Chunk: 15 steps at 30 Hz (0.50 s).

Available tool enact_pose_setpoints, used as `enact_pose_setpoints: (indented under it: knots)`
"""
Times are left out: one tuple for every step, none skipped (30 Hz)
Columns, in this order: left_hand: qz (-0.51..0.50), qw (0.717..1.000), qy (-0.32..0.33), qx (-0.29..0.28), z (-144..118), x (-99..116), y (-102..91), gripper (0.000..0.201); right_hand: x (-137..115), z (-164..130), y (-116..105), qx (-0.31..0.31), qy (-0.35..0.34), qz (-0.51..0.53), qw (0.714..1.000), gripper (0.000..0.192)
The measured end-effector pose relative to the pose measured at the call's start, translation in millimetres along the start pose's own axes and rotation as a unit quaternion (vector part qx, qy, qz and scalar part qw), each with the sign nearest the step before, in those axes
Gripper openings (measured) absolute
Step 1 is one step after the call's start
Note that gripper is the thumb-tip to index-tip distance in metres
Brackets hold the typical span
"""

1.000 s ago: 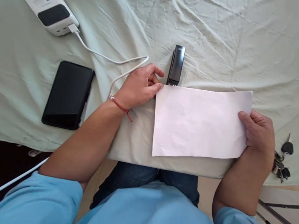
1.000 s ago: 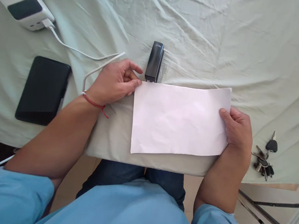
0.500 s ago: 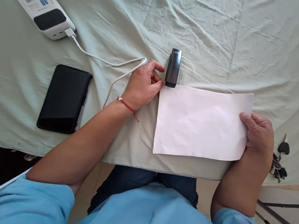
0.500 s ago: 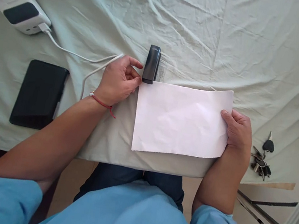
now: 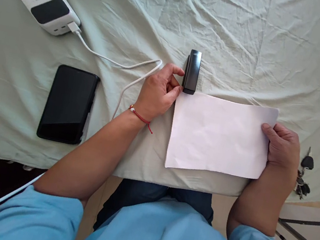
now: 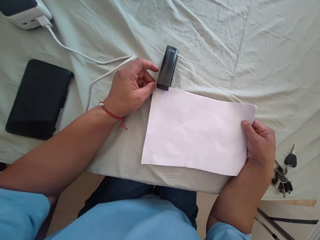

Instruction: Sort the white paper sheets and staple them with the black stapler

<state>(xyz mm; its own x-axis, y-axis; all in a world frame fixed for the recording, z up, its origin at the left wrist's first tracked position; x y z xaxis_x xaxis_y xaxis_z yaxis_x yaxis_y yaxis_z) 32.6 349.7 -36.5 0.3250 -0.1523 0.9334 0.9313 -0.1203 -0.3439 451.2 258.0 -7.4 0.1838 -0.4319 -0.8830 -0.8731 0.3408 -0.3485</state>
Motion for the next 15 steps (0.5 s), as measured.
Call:
enact_pose_setpoints:
  knots:
    - [0.003,1.0,0.007,0.004,-0.8,1.1,-0.2,0.034,0.2,0.4,-0.6,0.003,-0.001,-0.001,1.0,0.035]
    - [0.005,1.0,0.015,0.01,-1.5,2.9,-0.8,0.036,0.9,0.9,-1.4,0.005,0.0,-0.001,1.0,0.035]
    - [0.007,1.0,0.023,0.017,-2.1,4.9,-2.0,0.038,1.7,1.3,-2.1,0.007,0.001,-0.001,1.0,0.036]
    - [0.009,0.999,0.032,0.027,-2.5,7.3,-3.6,0.038,2.4,1.7,-2.7,0.009,0.003,0.001,1.0,0.037]
    - [0.013,0.998,0.043,0.037,-2.7,9.8,-5.2,0.037,2.9,1.8,-3.2,0.011,0.005,0.003,1.0,0.038]
    - [0.017,0.997,0.054,0.044,-2.8,12.3,-6.6,0.034,3.1,1.6,-3.6,0.013,0.007,0.004,1.0,0.038]
    - [0.022,0.997,0.066,0.046,-2.7,14.7,-7.3,0.032,3.2,1.3,-3.9,0.016,0.01,0.004,1.0,0.039]
    - [0.026,0.996,0.077,0.046,-2.6,16.5,-7.5,0.03,3.3,0.9,-4.0,0.018,0.013,0.004,1.0,0.038]
    - [0.029,0.995,0.086,0.044,-2.5,17.7,-7.4,0.03,3.5,0.4,-4.2,0.02,0.017,0.003,1.0,0.038]
    - [0.031,0.994,0.093,0.043,-2.5,18.2,-7.2,0.031,3.7,0.0,-4.2,0.021,0.021,0.003,1.0,0.038]
    - [0.031,0.994,0.098,0.043,-2.6,18.2,-7.0,0.032,3.9,-0.2,-4.3,0.023,0.023,0.003,0.999,0.038]
    - [0.031,0.994,0.099,0.043,-2.8,17.9,-6.9,0.033,4.1,0.0,-4.1,0.022,0.023,0.003,0.999,0.038]
    - [0.031,0.994,0.098,0.044,-2.9,17.5,-6.6,0.033,4.2,0.4,-3.9,0.021,0.021,0.005,1.0,0.038]
    - [0.032,0.994,0.094,0.044,-3.0,17.0,-6.0,0.032,4.3,1.1,-3.5,0.02,0.018,0.008,1.0,0.038]
    - [0.032,0.995,0.088,0.041,-2.9,16.5,-5.0,0.031,4.3,1.9,-3.3,0.02,0.013,0.012,1.0,0.038]
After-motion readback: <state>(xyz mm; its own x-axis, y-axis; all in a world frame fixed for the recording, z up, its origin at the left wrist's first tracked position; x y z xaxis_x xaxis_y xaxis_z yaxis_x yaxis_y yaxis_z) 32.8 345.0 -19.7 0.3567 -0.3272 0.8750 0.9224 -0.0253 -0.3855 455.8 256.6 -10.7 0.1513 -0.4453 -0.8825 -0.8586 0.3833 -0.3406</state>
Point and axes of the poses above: each hand's wrist, its own z-axis towards the middle knuckle, its own y-axis out of the palm, x = y × z, the point moved 8 cm from there along z, towards the middle knuckle, and after that the axes turned 2 degrees about -x, right-handed, at the moved point
